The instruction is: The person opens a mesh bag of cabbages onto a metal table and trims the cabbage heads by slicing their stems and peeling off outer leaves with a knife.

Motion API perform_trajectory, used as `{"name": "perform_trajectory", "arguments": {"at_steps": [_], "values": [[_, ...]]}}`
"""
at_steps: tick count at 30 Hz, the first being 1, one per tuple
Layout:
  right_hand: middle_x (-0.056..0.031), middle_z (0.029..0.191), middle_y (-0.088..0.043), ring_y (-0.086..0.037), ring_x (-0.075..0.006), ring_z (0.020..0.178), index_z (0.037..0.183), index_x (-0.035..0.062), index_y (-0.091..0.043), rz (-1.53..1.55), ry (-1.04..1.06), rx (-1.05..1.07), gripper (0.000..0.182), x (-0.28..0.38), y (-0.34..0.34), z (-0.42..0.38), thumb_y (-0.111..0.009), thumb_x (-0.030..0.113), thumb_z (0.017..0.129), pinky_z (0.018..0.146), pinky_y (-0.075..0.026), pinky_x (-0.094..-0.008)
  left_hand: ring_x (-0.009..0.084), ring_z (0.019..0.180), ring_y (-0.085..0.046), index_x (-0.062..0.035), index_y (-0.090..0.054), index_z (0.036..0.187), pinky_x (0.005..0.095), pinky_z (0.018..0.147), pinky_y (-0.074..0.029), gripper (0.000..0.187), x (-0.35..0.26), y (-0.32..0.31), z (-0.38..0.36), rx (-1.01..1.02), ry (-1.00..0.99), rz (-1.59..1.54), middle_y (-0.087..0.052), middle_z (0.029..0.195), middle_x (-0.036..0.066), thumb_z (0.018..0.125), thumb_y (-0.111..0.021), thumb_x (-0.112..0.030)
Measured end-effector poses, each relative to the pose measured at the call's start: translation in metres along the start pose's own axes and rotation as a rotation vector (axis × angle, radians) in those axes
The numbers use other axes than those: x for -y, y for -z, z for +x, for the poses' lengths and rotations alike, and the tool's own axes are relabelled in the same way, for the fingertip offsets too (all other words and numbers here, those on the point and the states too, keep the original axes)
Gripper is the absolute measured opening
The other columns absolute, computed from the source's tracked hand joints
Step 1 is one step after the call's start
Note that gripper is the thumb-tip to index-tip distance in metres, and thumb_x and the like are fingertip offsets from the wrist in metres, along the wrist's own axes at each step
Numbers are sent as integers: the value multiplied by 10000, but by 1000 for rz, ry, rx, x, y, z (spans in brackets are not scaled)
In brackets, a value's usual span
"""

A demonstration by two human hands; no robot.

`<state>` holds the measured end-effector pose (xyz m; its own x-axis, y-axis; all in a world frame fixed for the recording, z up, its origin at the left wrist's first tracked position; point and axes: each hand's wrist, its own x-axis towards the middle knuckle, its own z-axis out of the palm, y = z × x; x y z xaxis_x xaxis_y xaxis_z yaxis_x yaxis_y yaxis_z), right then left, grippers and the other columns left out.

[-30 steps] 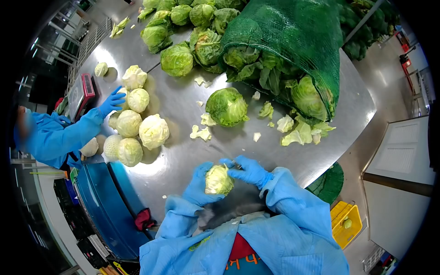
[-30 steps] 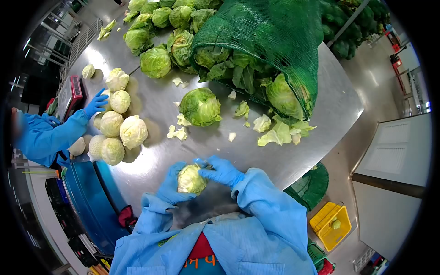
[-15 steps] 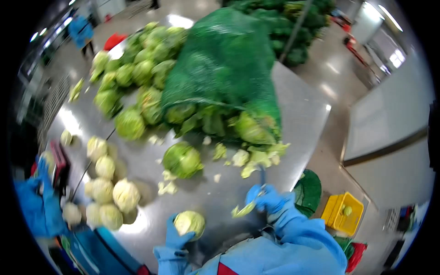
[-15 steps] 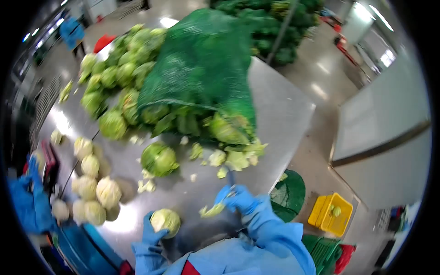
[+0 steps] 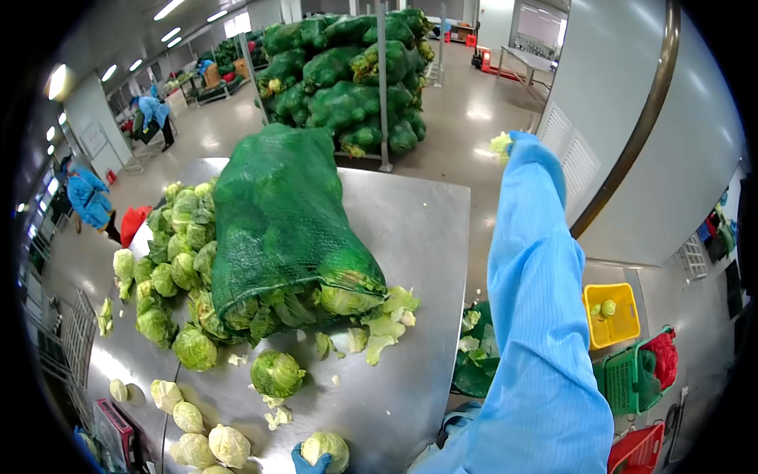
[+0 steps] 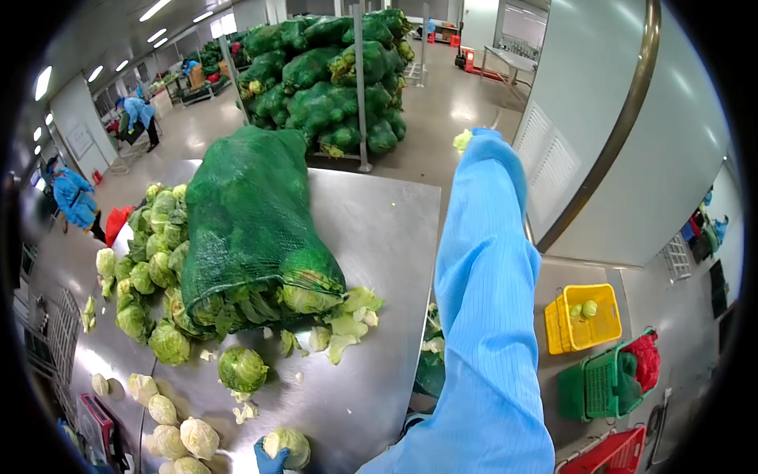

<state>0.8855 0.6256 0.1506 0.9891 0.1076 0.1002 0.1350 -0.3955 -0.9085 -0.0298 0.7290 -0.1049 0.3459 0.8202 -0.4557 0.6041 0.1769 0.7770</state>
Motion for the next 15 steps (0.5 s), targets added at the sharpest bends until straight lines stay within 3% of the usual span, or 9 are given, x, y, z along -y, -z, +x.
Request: {"name": "perform_trajectory", "arguments": {"at_steps": [5, 6, 7, 8, 9, 12, 13, 14, 15], "values": [[-88, 980, -658, -618, -252, 917, 996, 139, -684, -667, 152, 59, 246, -20, 11, 64, -597, 334, 875, 793, -482, -361, 339, 1296, -370, 2, -295, 1411, 392, 1088, -340, 913, 4, -5, -3, -53, -39, -26, -394, 1391, 213, 705, -817, -249], [-94, 1012, -672, -633, -264, 952, 1014, 144, -690, -746, 197, 82, 260, -33, 14, 73, -591, 341, 876, 820, -494, -369, 341, 1300, -368, 1, -284, 1417, 391, 1093, -336, 934, 6, -7, -2, -46, 8, -29, -382, 1405, 209, 696, -825, -247], [-100, 1044, -685, -647, -276, 987, 1031, 150, -696, -761, 247, 105, 274, -44, 9, 84, -585, 348, 878, 848, -506, -377, 341, 1302, -365, -7, -271, 1424, 390, 1096, -334, 944, -30, -7, -12, -5, -8, -145, -367, 1416, 209, 697, -827, -240], [-98, 1014, -677, -644, -269, 949, 1041, 130, -681, -756, 248, 128, 275, -48, 5, 89, -593, 329, 872, 822, -507, -378, 340, 1312, -355, -16, -264, 1429, 387, 1098, -335, 940, -32, -8, -14, 4, 28, -140, -362, 1421, 210, 707, -822, -239], [-96, 984, -668, -640, -262, 911, 1050, 110, -666, -583, 206, 146, 279, -59, -3, 88, -601, 311, 867, 797, -508, -379, 339, 1322, -344, -24, -256, 1434, 384, 1100, -336, 936, -27, -9, -12, 16, 66, -137, -357, 1426, 210, 717, -817, -239], [-91, 893, -643, -628, -243, 797, 1079, 50, -621, 388, -30, 227, 306, -103, -26, 76, -625, 254, 851, 720, -511, -381, 251, 1110, -520, 38, -362, 1280, 378, 964, -447, 1024, -10, -17, -7, -65, -24, -177, -497, 1206, 166, 537, -917, -394], [-89, 862, -635, -624, -236, 760, 1088, 31, -607, 631, -54, 250, 319, -122, -35, 68, -633, 236, 846, 694, -511, -382, 249, 1101, -527, 42, -362, 1278, 373, 956, -456, 1032, -6, -20, -9, -83, -37, -198, -500, 1203, 168, 532, -920, -400], [-87, 832, -626, -620, -229, 722, 1098, 11, -592, 747, -16, 233, 334, -144, -48, 59, -641, 217, 840, 669, -512, -383, 247, 1092, -535, 47, -363, 1276, 368, 948, -464, 1039, -6, -23, -9, -97, -51, -216, -503, 1201, 171, 528, -924, -406], [-66, 810, -611, -592, -196, 660, 1118, 24, -596, 527, 171, 67, 341, -154, -59, 30, -645, 216, 840, 610, -500, -359, 244, 1083, -543, 51, -363, 1274, 364, 941, -473, 1047, -8, -25, -10, -109, -67, -231, -506, 1198, 174, 524, -927, -412]]}}
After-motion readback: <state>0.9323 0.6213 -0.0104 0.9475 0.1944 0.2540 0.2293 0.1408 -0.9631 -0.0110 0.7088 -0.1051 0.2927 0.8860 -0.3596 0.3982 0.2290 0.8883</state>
